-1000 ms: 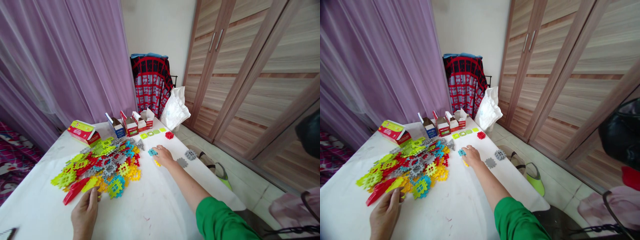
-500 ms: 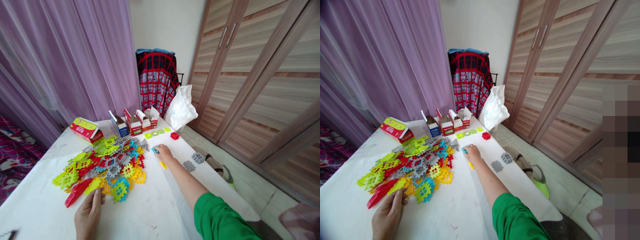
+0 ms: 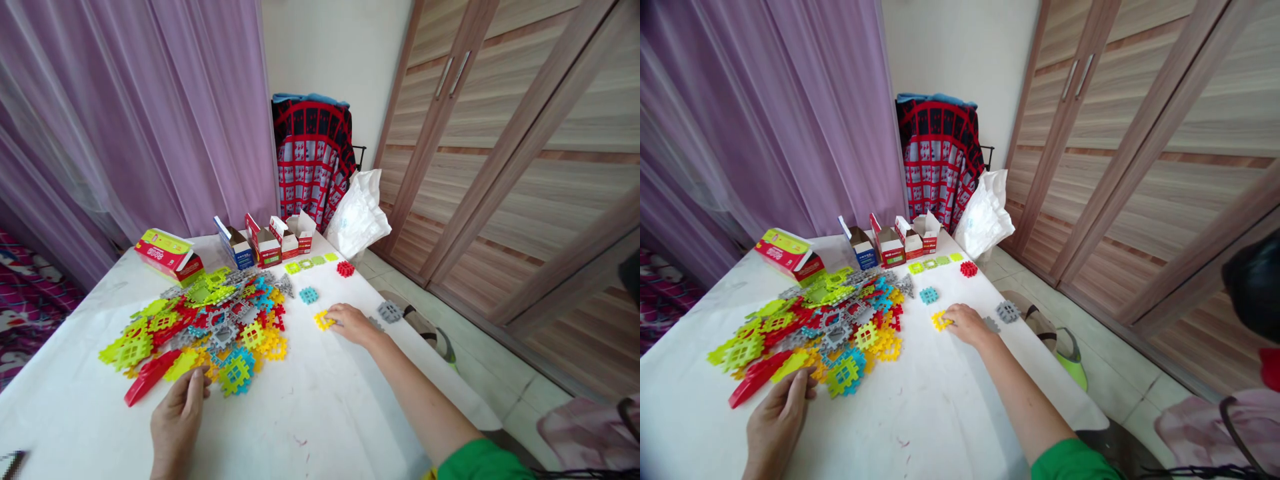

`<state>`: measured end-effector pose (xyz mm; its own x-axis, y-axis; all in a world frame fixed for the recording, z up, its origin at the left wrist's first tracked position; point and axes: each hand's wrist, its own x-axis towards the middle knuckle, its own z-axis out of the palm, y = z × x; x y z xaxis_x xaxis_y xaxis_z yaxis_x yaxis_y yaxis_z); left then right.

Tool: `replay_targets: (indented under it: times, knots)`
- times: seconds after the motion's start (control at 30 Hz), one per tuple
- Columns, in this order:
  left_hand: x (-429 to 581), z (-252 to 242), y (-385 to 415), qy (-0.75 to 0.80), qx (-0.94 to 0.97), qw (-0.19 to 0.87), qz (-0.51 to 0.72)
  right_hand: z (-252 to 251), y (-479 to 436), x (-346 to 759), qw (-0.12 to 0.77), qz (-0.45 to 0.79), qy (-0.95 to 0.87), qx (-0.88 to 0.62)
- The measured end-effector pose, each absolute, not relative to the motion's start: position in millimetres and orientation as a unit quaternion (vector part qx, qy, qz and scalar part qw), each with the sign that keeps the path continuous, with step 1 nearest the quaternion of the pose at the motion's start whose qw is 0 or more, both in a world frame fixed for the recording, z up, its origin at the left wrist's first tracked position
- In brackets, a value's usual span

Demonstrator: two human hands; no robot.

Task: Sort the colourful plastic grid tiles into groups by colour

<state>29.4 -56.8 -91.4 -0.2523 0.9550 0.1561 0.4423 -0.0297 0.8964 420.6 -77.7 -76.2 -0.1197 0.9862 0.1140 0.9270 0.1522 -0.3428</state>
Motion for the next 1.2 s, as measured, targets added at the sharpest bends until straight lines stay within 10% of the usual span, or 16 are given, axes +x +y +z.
replay_targets:
  times: [0.77,1.2]
  knots:
    - [32,-83,-58,0.661,0.534,0.298,0.435,-94,-161,434,0.147,-0.084,-0.510,-0.843]
    - [34,-75,-60,0.676,0.520,0.301,0.427,-108,-171,466,0.325,-0.155,-0.390,-0.848]
